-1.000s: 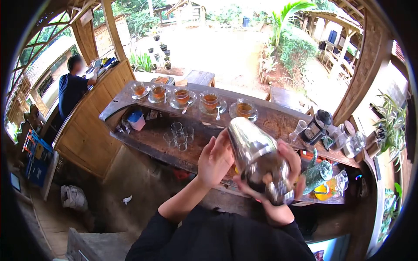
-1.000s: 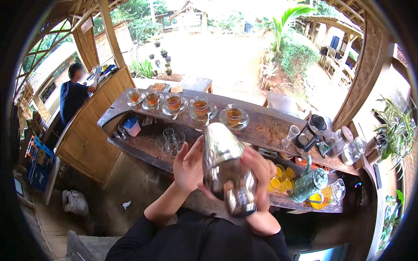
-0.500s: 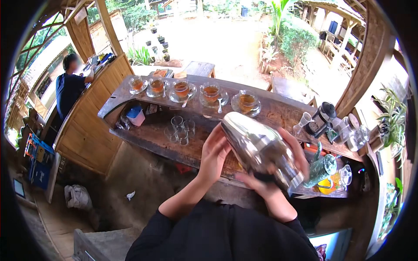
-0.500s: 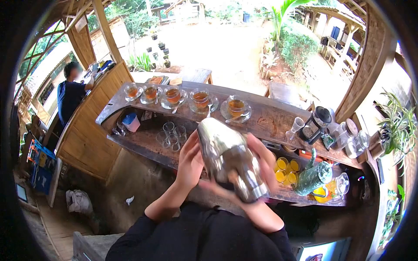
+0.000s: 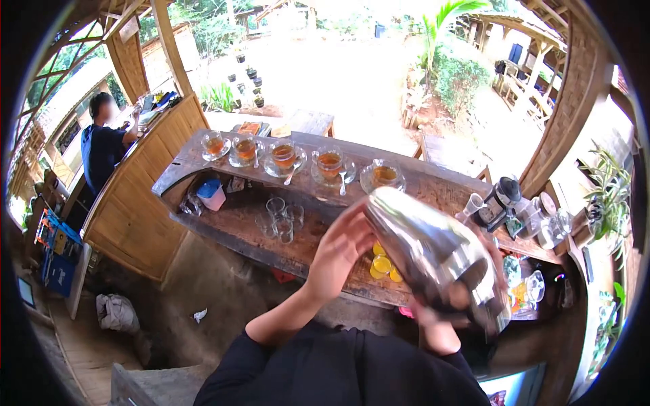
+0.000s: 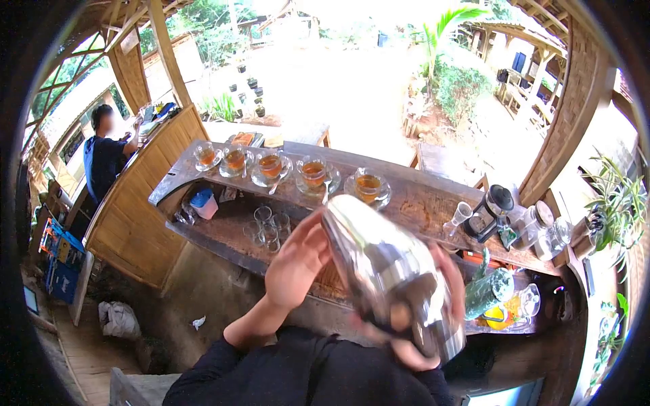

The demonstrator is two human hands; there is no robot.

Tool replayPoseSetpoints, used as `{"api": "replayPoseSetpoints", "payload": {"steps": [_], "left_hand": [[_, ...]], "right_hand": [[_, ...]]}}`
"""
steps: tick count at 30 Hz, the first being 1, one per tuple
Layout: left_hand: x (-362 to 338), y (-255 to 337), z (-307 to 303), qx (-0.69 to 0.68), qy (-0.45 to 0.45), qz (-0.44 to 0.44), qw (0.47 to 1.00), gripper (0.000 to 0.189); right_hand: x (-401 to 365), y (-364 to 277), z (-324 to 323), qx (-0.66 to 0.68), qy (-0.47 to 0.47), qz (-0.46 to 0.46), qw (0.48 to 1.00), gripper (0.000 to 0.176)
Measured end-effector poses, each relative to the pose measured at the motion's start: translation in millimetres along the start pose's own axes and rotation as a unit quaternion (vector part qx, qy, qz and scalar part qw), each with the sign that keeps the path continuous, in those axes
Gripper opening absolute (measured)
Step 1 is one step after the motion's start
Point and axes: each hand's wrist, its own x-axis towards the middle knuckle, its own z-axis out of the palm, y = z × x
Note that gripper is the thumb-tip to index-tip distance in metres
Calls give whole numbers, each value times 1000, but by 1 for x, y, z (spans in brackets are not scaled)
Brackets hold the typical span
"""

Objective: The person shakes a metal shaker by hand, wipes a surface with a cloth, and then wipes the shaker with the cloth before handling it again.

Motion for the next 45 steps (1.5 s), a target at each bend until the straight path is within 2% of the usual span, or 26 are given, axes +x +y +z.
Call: {"api": "replayPoseSetpoints", "payload": {"steps": [2, 6, 8, 12, 16, 18, 19, 20, 21, 22, 23, 24, 26, 27, 28, 30, 31, 32, 34, 35, 39, 40, 42, 43, 44, 45], "left_hand": [[0, 0, 0, 23, -65, 3, 998, 61], [10, -17, -22, 13, 36, -1, 999, 72], [11, -13, -21, -127, -6, 1, 992, 72], [8, -3, -3, -47, -32, -5, 998, 68], [10, -17, -28, -132, 44, 17, 990, 65], [6, -9, -22, -95, -92, 5, 991, 66], [6, -4, -13, -75, -70, 4, 995, 66], [5, -1, -4, -55, -44, -1, 998, 67], [7, -5, -8, -55, -38, -3, 998, 67], [11, -10, -15, -41, 63, -13, 997, 67], [13, -12, -20, -26, 162, -22, 986, 67], [9, -10, -19, -25, 161, -22, 986, 67], [2, -3, -13, -118, -9, -44, 992, 62], [0, -2, -5, -119, -67, -33, 990, 57], [2, -5, -7, -120, -62, -33, 990, 57], [12, -9, -18, -78, 21, -46, 996, 57], [17, -8, -23, -66, 101, -61, 991, 59], [13, -8, -22, -65, 100, -61, 991, 59], [8, -5, -13, -152, 49, -35, 987, 58], [3, -4, -9, -176, -28, -36, 983, 58], [12, -10, -30, -134, 11, -62, 989, 60], [11, -11, -28, -133, 10, -64, 989, 60], [7, -10, -14, -104, 103, -2, 989, 61], [3, -2, 3, -147, 40, -2, 988, 63], [6, 0, 7, -147, 37, 1, 988, 63], [5, 0, 9, -119, -15, 2, 993, 63]], "right_hand": [[12, 16, 10, -41, 9, -49, 998, 99], [19, 56, 35, -205, 50, -215, 954, 96], [5, 23, 18, -211, 22, -34, 977, 104], [9, 28, 20, -281, 12, -100, 954, 103], [4, 74, 29, -344, 55, -204, 915, 106], [-18, 98, 14, -254, 144, -267, 918, 109], [-2, 31, 9, 32, 91, 85, 992, 106], [13, -36, 6, 309, 21, 423, 851, 104], [6, -12, 13, 38, -3, 221, 974, 102], [-3, 25, 24, -236, -28, -13, 971, 101], [10, 50, 41, -252, -2, -129, 959, 101], [13, 37, 40, -293, -5, -117, 949, 109], [-16, -5, 37, 25, 66, 112, 991, 96], [-20, 40, 11, 316, 22, 44, 948, 93], [-19, 35, 13, 315, 22, 49, 947, 93], [-8, 20, 24, -101, 42, 24, 994, 89], [23, 33, 38, -301, -16, -198, 933, 91], [14, 34, 32, -300, -14, -199, 933, 91], [-2, 31, 19, -172, -21, 23, 985, 96], [2, 31, 19, -172, -20, 18, 985, 96], [-2, 8, 31, -212, -11, 31, 977, 97], [21, 40, 43, -298, -12, -211, 931, 107], [24, 21, 31, -361, -59, -229, 902, 117], [11, -3, 22, -185, -47, -44, 981, 121], [-5, -20, 14, 5, -35, 150, 988, 125], [-9, -8, 12, 5, -36, 153, 988, 125]]}}
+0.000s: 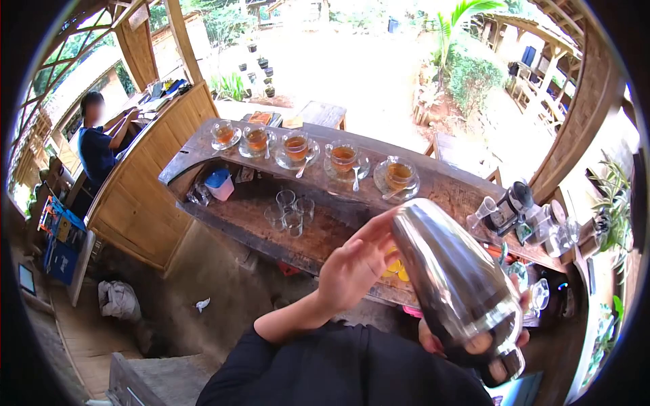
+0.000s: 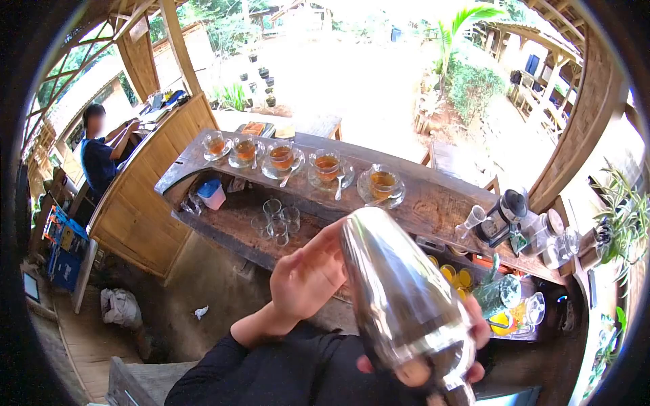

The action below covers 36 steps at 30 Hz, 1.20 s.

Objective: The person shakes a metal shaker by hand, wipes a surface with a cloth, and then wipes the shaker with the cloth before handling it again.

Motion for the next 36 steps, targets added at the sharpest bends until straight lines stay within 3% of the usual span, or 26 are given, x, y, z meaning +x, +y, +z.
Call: {"api": "replayPoseSetpoints", "payload": {"steps": [1, 3, 4, 5, 7, 9, 11, 13, 15, 16, 18, 19, 21, 22, 23, 24, 25, 27, 29, 31, 32, 33, 36], "left_hand": [[-4, -2, 1, 27, -49, -7, 998, 63], [7, -2, -12, 36, -52, -3, 998, 64], [11, -4, -10, 55, 46, 17, 997, 65], [13, -4, -7, 73, 143, 39, 986, 66], [6, -2, 1, 4, 80, 18, 997, 68], [-6, -5, 5, 58, -105, -7, 993, 68], [2, -11, -17, 32, -35, -17, 999, 68], [18, -12, -24, 101, 164, -5, 981, 67], [14, -18, -30, 98, 175, 12, 980, 67], [2, -22, -20, 85, 105, 10, 991, 68], [-6, -18, -2, 94, -23, -20, 995, 72], [-1, -17, -2, 73, -39, -25, 996, 67], [8, -24, -30, 19, 82, -38, 996, 58], [13, -22, -28, -14, 112, -34, 993, 52], [9, -21, -23, -14, 111, -35, 993, 52], [2, -19, -16, -23, 103, -38, 994, 53], [-2, -15, -7, -31, 93, -39, 994, 55], [-11, -7, 20, -9, 15, -94, 995, 65], [-2, -9, 15, 54, 0, -67, 996, 66], [8, -11, 5, 10, 112, -76, 991, 68], [8, -13, 7, 59, 154, -47, 985, 69], [2, -10, 12, 64, 157, -48, 984, 69], [-8, -5, 19, 107, -78, -33, 991, 70]], "right_hand": [[-1, 27, -2, -27, 23, -5, 999, 123], [-3, 66, -3, -80, 70, -21, 994, 119], [41, 22, 15, -401, 76, -282, 868, 111], [39, 25, 12, -419, 98, -282, 858, 100], [45, 23, 14, -386, 101, -292, 869, 101], [41, 23, 18, -324, 99, -284, 897, 101], [30, 23, 19, -264, 105, -265, 921, 102], [27, 26, 18, -233, 111, -256, 931, 102], [37, 31, 14, -352, 64, -304, 883, 94], [3, 32, -2, -66, 76, -62, 993, 104], [4, 30, 4, -23, 95, -37, 994, 104], [1, 29, 10, 20, 117, -10, 993, 104], [-3, 27, 16, 109, 162, 38, 980, 103], [4, 33, 14, 108, 164, 37, 980, 103], [18, 43, 11, -68, 141, -112, 981, 102], [28, 49, 7, -239, 112, -257, 930, 103], [9, 31, -5, -136, 88, -191, 968, 106], [11, 22, -4, -155, 85, -190, 966, 104], [7, 18, 0, -198, 79, -179, 960, 100], [6, 17, 2, -242, 76, -170, 952, 96], [37, 39, 8, -299, 91, -353, 882, 101], [24, 22, -5, -346, 60, -272, 896, 105], [19, 16, 2, -287, 93, -221, 927, 103]]}}
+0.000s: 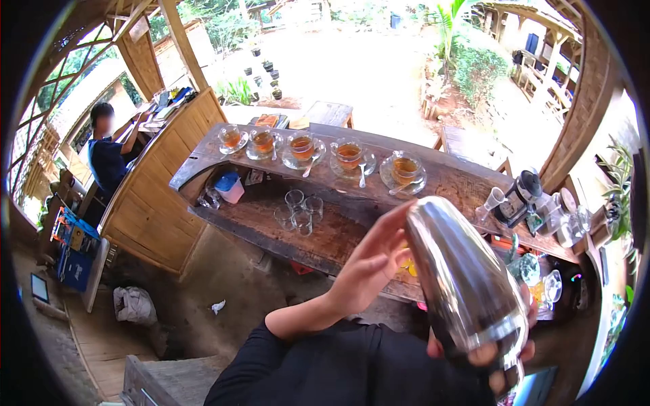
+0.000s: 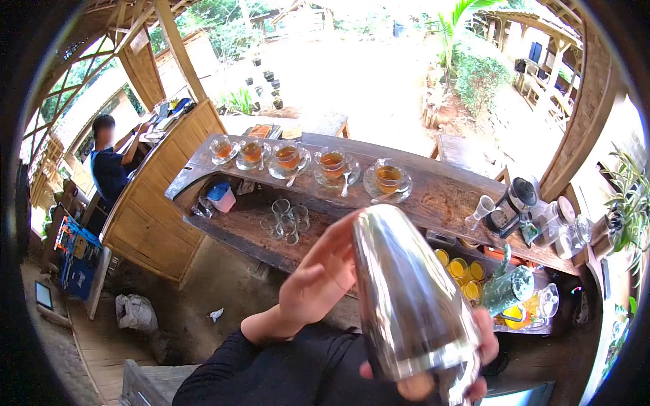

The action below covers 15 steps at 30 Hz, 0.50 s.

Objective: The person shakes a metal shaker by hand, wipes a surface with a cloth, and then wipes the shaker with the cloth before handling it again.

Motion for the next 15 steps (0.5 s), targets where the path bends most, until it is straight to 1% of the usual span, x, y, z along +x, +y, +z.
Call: {"api": "replayPoseSetpoints", "payload": {"steps": [1, 3, 4, 5, 6, 7, 8, 9, 10, 11, 12, 13, 14, 15], "left_hand": [[1, 0, 3, 5, 10, -4, 1000, 73], [14, 0, -10, 9, 115, -66, 991, 80], [12, 0, -11, 9, 116, -64, 991, 80], [10, 0, -11, 13, 155, -37, 987, 79], [10, 3, -12, 17, 192, -8, 981, 77], [10, 8, -10, 20, 186, -1, 982, 77], [4, 13, -5, -11, 67, 19, 997, 70], [-1, 15, -2, -43, -46, 38, 997, 62], [1, 11, -1, -23, -16, 82, 996, 55], [3, 9, -5, -24, -8, 82, 996, 55], [7, 8, -15, -71, 94, 34, 992, 57], [11, 7, -22, -115, 192, -15, 974, 58], [14, 5, -24, -13, 228, 14, 973, 60], [12, 8, -25, -9, 225, 16, 974, 60]], "right_hand": [[-4, -4, 0, 21, 6, 38, 999, 102], [-10, -10, 0, 61, 20, 112, 992, 100], [-11, -11, -1, 80, 29, 146, 986, 100], [-12, 37, 27, 13, 125, -103, 987, 99], [-9, 35, 26, 15, 125, -107, 986, 99], [-4, 31, 25, 16, 144, -135, 980, 100], [-1, 25, 22, 16, 159, -161, 974, 102], [-3, 18, 17, 17, 169, -183, 968, 103], [-8, 12, 13, 19, 176, -202, 963, 105], [-15, 9, 10, 20, 184, -218, 958, 106], [-26, 30, 13, -62, 65, -105, 990, 111], [-35, 51, 16, -143, -54, 10, 988, 117], [-14, 38, 29, -19, 12, -105, 994, 111], [14, 21, 37, 104, 82, -219, 967, 105]]}}
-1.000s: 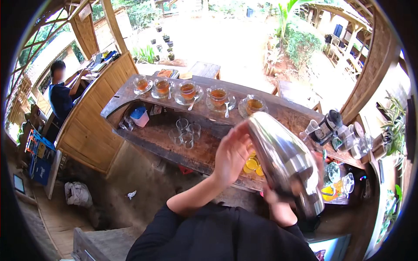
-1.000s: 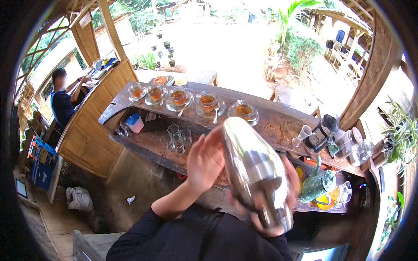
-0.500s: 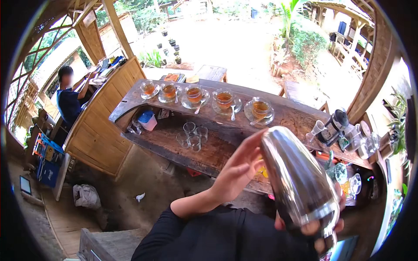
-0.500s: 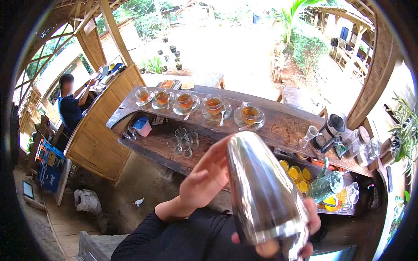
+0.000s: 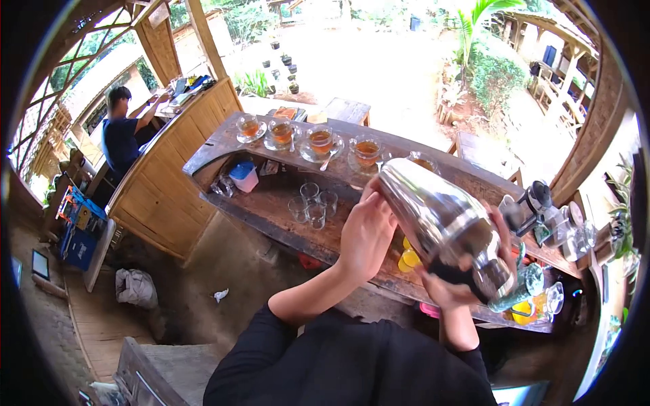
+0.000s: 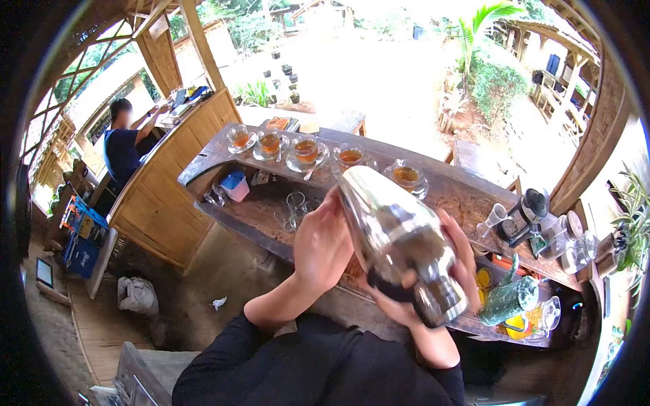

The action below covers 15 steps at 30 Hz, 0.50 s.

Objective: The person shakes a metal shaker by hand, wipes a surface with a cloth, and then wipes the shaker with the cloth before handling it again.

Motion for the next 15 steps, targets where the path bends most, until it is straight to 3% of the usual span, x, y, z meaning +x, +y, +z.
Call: {"api": "replayPoseSetpoints", "payload": {"steps": [1, 3, 6, 7, 9, 12, 13, 14, 15], "left_hand": [[-2, 3, -2, -43, -60, -14, 997, 60], [-10, 6, -1, -65, -155, -30, 985, 61], [-14, 1, -9, -61, -172, -43, 982, 57], [-12, -7, -14, -25, -125, -38, 991, 58], [-10, -18, -38, -37, -124, -48, 990, 60], [-16, -20, -39, -50, -159, -55, 984, 63], [-19, -17, -31, -75, -183, -52, 979, 64], [-20, -17, -27, -100, -204, -48, 973, 64], [-15, -17, -28, -104, -154, -51, 981, 64]], "right_hand": [[-7, -23, -24, -73, -115, 226, 965, 97], [-15, -21, -23, -55, -103, 191, 975, 97], [-39, -13, -16, 1, -71, 93, 993, 99], [-45, -11, -15, 19, -58, 59, 996, 101], [-51, -15, -22, 35, -47, 22, 998, 103], [-50, -40, -52, -115, -104, 272, 950, 128], [-21, -60, -42, 108, -114, 249, 956, 133], [-16, -54, -37, 108, -116, 247, 956, 133], [-18, -45, -30, -23, -120, 281, 952, 130]]}}
